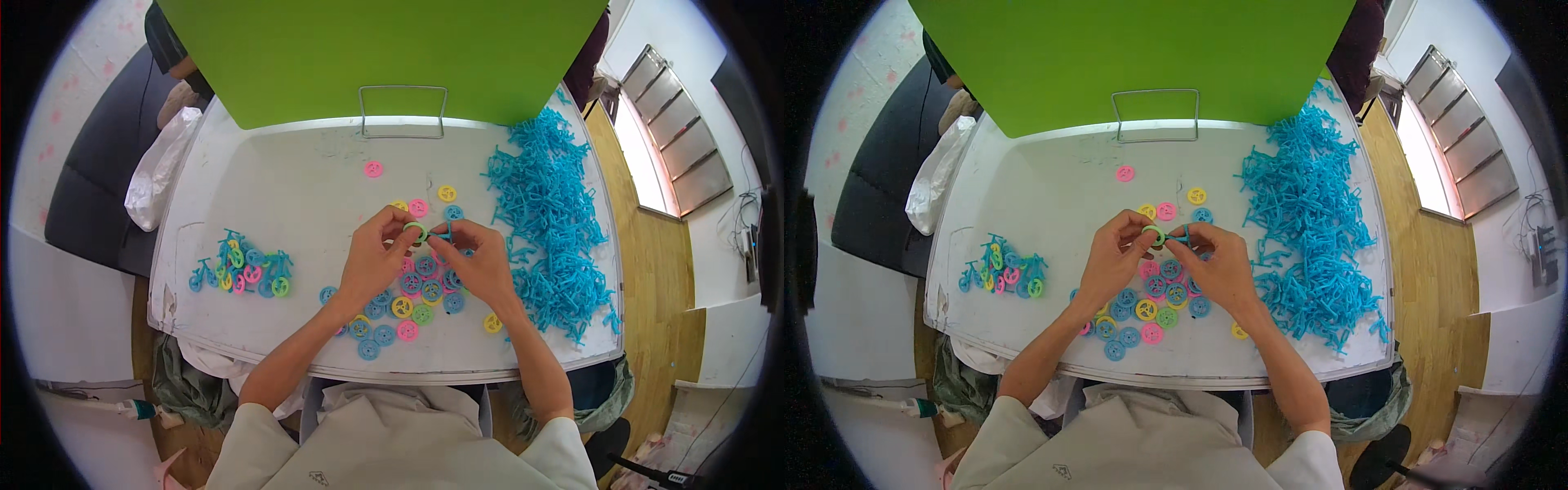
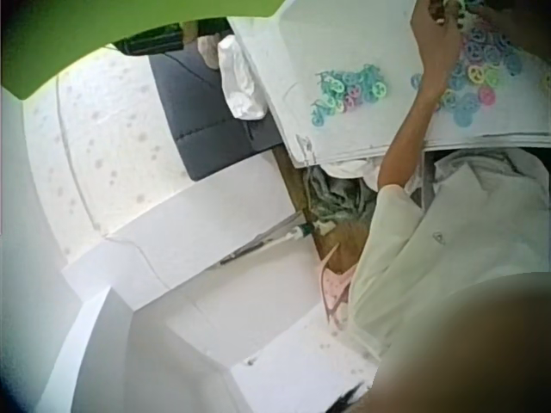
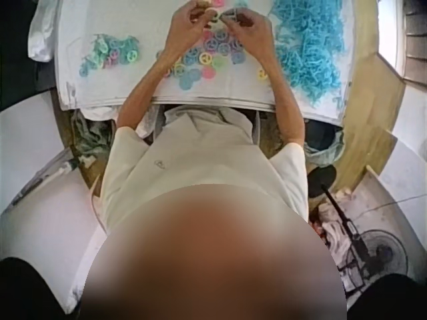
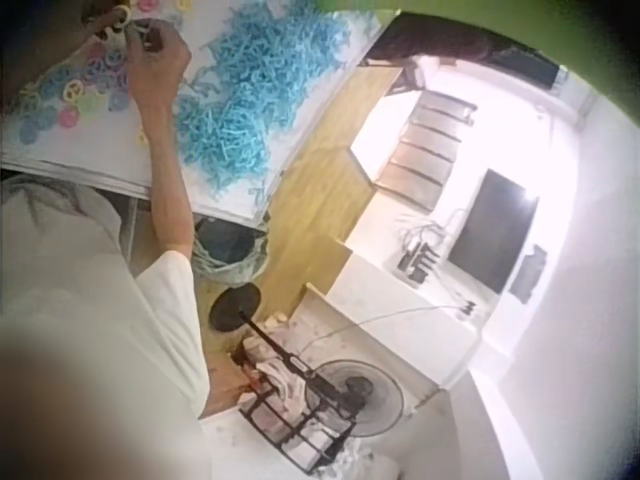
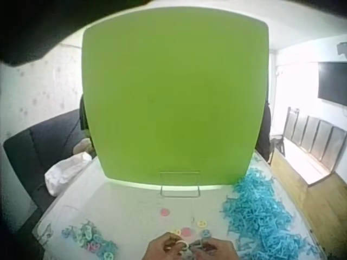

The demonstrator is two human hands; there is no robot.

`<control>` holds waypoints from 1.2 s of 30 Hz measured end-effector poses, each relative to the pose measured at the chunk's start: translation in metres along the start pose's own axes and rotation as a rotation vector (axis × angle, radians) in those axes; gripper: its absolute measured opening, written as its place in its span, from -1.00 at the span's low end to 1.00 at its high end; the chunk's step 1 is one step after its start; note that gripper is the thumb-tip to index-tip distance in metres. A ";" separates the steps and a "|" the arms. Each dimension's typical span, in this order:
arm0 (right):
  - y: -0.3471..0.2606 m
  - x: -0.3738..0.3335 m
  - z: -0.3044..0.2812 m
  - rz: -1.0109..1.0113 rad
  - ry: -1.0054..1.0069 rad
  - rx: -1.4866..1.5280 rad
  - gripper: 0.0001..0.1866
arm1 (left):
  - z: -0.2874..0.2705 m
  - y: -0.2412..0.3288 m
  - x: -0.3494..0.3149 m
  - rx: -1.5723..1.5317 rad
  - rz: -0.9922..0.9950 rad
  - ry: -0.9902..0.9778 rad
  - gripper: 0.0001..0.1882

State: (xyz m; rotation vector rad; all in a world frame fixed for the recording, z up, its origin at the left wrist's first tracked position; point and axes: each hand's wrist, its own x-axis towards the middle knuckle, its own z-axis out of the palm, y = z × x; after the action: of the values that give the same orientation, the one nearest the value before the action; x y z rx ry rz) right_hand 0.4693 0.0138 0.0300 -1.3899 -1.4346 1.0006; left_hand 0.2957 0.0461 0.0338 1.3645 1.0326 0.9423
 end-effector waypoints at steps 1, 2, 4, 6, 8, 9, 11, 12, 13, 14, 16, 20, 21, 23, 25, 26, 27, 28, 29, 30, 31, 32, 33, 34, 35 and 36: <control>-0.001 -0.001 0.002 -0.005 0.022 0.005 -0.78 | 0.001 0.001 -0.001 0.060 0.002 0.017 -0.85; -0.003 -0.001 0.003 -0.011 0.044 0.011 -0.79 | 0.001 0.001 -0.002 0.120 0.003 0.035 -0.86; -0.005 -0.002 0.002 -0.015 0.028 -0.022 -0.80 | 0.001 0.002 -0.003 0.199 0.073 0.051 -0.87; -0.005 -0.002 0.002 -0.018 0.016 -0.056 -0.81 | 0.002 0.002 -0.005 0.278 0.142 0.065 -0.89; -0.002 -0.001 0.001 0.044 -0.030 -0.030 -0.83 | 0.004 -0.001 -0.005 0.331 0.195 0.082 -0.90; -0.002 -0.001 0.001 0.044 -0.031 -0.031 -0.83 | 0.004 -0.001 -0.005 0.331 0.194 0.083 -0.90; -0.002 -0.001 -0.001 0.076 -0.044 -0.049 -0.81 | 0.005 0.000 -0.004 0.319 0.233 0.113 -0.84; -0.002 -0.001 0.001 0.076 -0.044 -0.048 -0.81 | 0.005 0.001 -0.003 0.319 0.233 0.113 -0.84; -0.001 -0.002 0.004 0.028 0.022 0.016 -0.79 | 0.004 0.002 -0.003 0.248 0.154 0.099 -0.84; -0.001 -0.002 0.006 -0.019 0.087 0.081 -0.77 | 0.003 0.002 -0.003 0.176 0.075 0.085 -0.84; -0.005 -0.003 0.005 -0.001 0.073 0.053 -0.75 | 0.005 0.001 -0.004 0.213 0.135 0.115 -0.85; -0.005 -0.004 0.006 -0.054 0.103 0.021 -0.73 | 0.009 -0.002 -0.005 0.348 0.334 0.187 -0.86; -0.006 -0.004 0.005 -0.054 0.103 0.021 -0.73 | 0.009 -0.002 -0.005 0.347 0.334 0.187 -0.86; -0.010 -0.005 0.002 0.002 0.064 -0.010 -0.73 | 0.008 -0.002 -0.006 0.356 0.347 0.171 -0.89; -0.010 -0.005 0.002 0.035 0.028 0.005 -0.71 | 0.007 -0.001 -0.005 0.332 0.276 0.153 -0.90; -0.010 -0.005 0.001 0.069 -0.007 0.018 -0.69 | 0.006 -0.001 -0.005 0.305 0.206 0.134 -0.90; -0.010 -0.005 0.001 0.070 -0.006 0.018 -0.69 | 0.006 -0.001 -0.005 0.305 0.206 0.133 -0.90; -0.008 -0.004 0.002 0.072 -0.021 0.065 -0.67 | 0.006 -0.002 -0.006 0.253 0.134 0.101 -0.91; -0.007 -0.004 0.003 0.074 -0.037 0.114 -0.65 | 0.005 -0.003 -0.006 0.203 0.063 0.070 -0.91; -0.006 -0.004 0.003 0.075 -0.038 0.114 -0.65 | 0.006 -0.003 -0.006 0.203 0.062 0.070 -0.91; -0.006 -0.004 0.004 0.085 -0.041 0.137 -0.64 | 0.007 -0.003 -0.007 0.233 0.085 0.063 -0.92; -0.006 -0.004 0.005 0.095 -0.046 0.160 -0.63 | 0.008 -0.004 -0.008 0.262 0.108 0.058 -0.93; -0.007 -0.004 0.004 0.096 -0.048 0.160 -0.63 | 0.007 -0.005 -0.007 0.262 0.107 0.059 -0.93; -0.011 -0.005 0.003 0.079 -0.077 0.141 -0.64 | 0.004 -0.008 -0.006 0.154 0.044 0.024 -0.94; -0.013 -0.005 0.001 0.063 -0.104 0.122 -0.65 | 0.002 -0.009 -0.004 0.044 -0.018 -0.015 -0.94; -0.012 -0.006 0.002 0.063 -0.103 0.120 -0.65 | 0.001 -0.008 -0.003 0.043 -0.018 -0.015 -0.94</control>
State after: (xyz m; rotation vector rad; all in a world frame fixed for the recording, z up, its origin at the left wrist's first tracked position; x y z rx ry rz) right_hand 0.4636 0.0077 0.0401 -1.3190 -1.3883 1.1947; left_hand 0.2951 0.0430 0.0256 1.3935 1.0569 0.9000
